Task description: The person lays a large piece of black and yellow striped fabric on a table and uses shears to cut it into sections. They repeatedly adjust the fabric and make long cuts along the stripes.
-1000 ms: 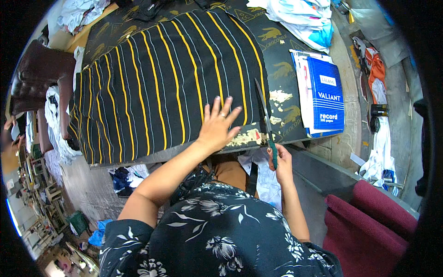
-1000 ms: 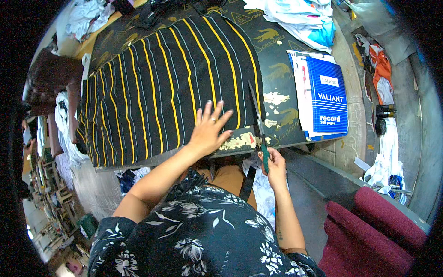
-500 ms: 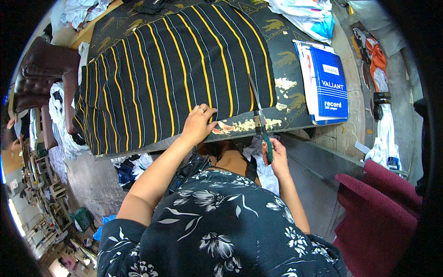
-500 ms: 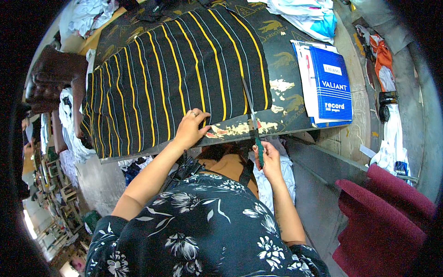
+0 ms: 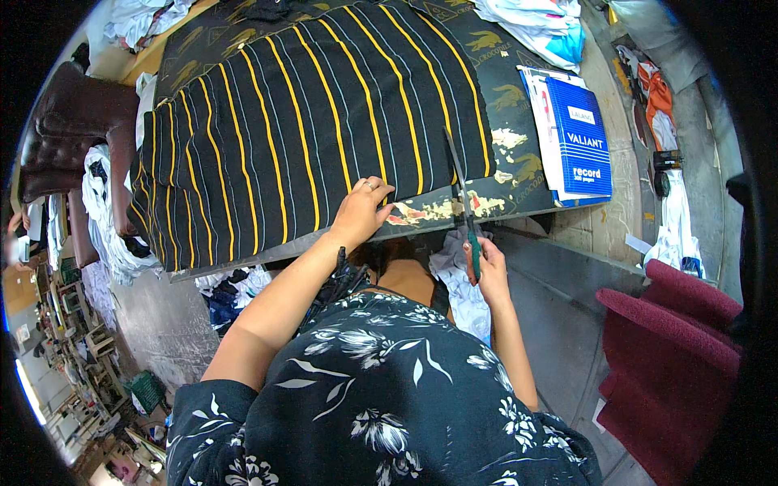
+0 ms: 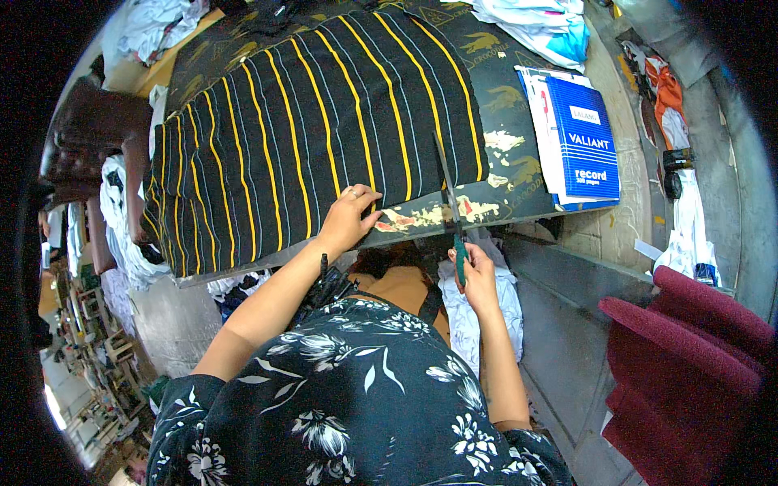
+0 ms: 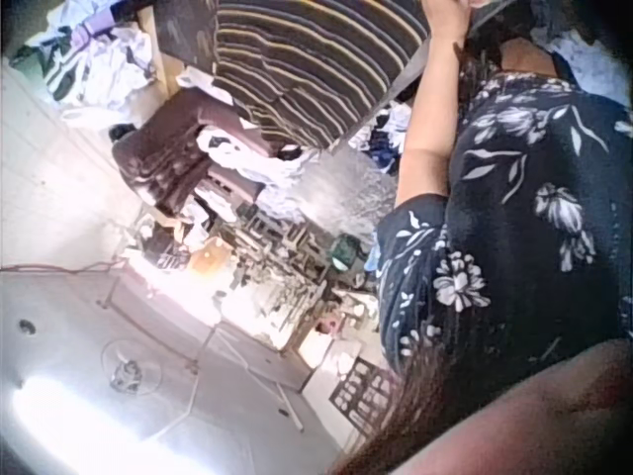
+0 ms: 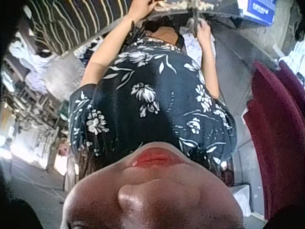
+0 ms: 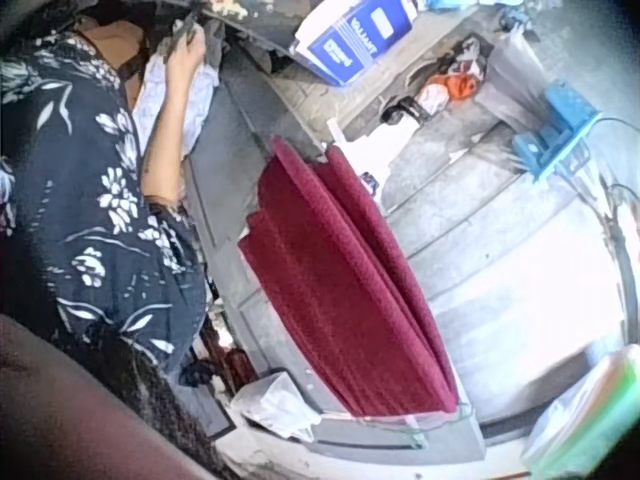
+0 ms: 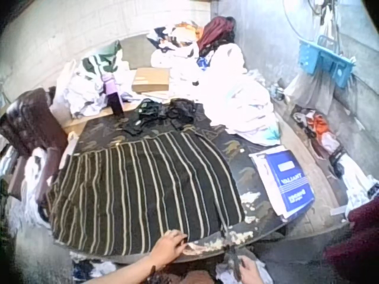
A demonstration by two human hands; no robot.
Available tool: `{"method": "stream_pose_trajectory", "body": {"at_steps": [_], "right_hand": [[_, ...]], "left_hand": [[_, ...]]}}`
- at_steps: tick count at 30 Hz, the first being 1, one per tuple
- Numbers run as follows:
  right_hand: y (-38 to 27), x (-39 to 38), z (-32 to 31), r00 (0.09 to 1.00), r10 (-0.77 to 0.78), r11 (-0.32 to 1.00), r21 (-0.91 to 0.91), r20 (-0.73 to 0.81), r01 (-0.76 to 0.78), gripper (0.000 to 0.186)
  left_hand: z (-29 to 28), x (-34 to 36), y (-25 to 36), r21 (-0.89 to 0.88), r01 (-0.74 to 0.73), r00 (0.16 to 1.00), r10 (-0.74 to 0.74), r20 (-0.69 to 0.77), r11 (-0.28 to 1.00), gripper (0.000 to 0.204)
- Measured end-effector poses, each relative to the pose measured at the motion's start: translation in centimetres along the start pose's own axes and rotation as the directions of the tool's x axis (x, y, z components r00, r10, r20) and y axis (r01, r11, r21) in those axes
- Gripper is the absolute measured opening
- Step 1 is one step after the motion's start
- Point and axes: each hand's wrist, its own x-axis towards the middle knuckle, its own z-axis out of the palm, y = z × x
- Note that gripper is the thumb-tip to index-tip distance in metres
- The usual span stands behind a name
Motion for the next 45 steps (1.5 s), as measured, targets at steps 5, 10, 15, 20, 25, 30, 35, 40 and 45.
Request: {"method": "stream_pose_trajectory", "body": {"at_steps": [5,10,15,20,25,30,35,40,45], "right_hand": [[0.9,-2.0,2.0,0.996,0.055,0.994,0.090,0.075,-0.062,0.020],[3.0,-1.8,3.8,0.994,0.069,0.993,0.088,0.087,-0.077,0.022],[3.5,-1.0,3.4,0.997,0.069,0.985,0.154,0.030,-0.073,0.020],[2.5,0.1,2.2,0.999,0.050,0.994,0.095,-0.006,-0.050,0.021],[2.6,-0.1,2.4,0.999,0.045,0.998,0.043,-0.015,-0.044,0.022],[3.8,-5.6,2.6,0.998,0.053,0.991,-0.121,0.042,-0.047,0.029],[5.3,-11.6,2.8,0.953,0.285,0.958,-0.012,0.101,-0.285,0.034],[6.7,-12.7,4.1,0.977,0.197,0.980,-0.052,0.081,-0.194,0.037],[7.1,-11.7,4.9,0.990,0.134,0.990,-0.045,-0.044,-0.136,0.032]], "left_hand": [[-1.0,-1.0,-0.6,0.082,-0.003,1.000,0.003,-0.003,0.997,0.034],[-1.2,-1.3,-1.2,0.154,-0.046,0.999,0.043,0.018,0.987,0.042],[-0.5,-0.4,-1.1,0.184,-0.138,0.990,0.133,0.042,0.973,0.041],[-0.1,0.2,-1.2,0.134,-0.131,0.989,0.120,0.089,0.982,0.041],[0.1,-0.1,-2.1,0.107,-0.194,0.980,0.187,0.069,0.975,0.038],[0.7,-0.2,-2.8,0.107,-0.261,0.965,0.263,-0.006,0.959,0.038],[1.0,-0.1,-3.0,0.101,-0.255,0.965,0.259,-0.031,0.962,0.032],[1.5,0.1,-2.9,0.194,-0.314,0.942,0.330,-0.057,0.929,0.026],[1.7,0.2,-3.2,0.223,-0.341,0.930,0.363,-0.064,0.913,0.028]]}}
